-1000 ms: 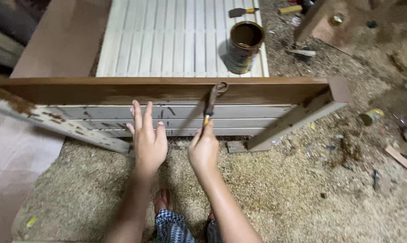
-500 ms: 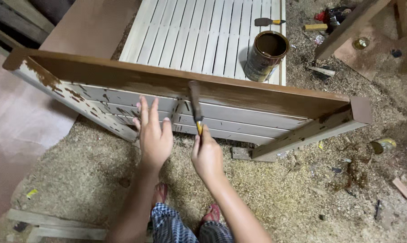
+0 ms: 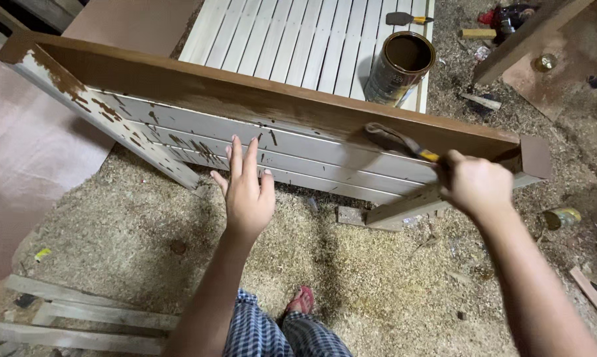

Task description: The person opens a can of brown wood stain, dips a wide brush, and brushes the stain onto the top rail and side panels of a slatted wooden furniture frame, working around the piece and reloading the brush from the can.

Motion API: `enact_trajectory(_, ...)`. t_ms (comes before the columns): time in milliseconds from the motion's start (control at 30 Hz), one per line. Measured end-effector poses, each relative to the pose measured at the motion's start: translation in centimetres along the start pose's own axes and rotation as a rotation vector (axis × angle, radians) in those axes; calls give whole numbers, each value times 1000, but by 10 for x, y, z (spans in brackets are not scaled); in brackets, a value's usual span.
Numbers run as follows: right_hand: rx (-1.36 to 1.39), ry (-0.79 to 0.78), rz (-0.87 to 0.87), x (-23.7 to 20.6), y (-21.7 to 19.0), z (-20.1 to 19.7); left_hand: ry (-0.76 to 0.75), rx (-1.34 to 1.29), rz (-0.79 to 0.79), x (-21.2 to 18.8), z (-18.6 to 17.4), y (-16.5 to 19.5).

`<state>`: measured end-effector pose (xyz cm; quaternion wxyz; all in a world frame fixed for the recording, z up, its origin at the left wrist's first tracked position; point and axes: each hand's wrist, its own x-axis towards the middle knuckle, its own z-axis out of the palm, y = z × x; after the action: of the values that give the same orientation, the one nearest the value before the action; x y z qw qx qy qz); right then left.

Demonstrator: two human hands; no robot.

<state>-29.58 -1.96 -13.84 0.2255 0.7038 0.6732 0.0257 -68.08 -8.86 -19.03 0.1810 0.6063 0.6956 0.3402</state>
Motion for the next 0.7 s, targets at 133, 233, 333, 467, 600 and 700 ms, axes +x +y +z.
enact_trajectory(133,-112,340,-158,-12,1,-12,62,-44,66,-6,4,-10)
enact_trajectory(233,-197,134,-145,3,-20,-32,73,-79,73,-11,6,-12)
enact_trajectory(333,-205,152,-250,15,-56,-43,62,-84,51,-16,8,-6)
enact_trajectory(467,-1,319,-444,33,-154,-46,-7,-98,-18,-23,5,6)
enact_trajectory(600,89,376,-472,46,-191,-47,-3,-89,37,-23,-3,10)
enact_trajectory(700,6,248,-390,44,-141,-43,-29,-114,1,-21,-6,8)
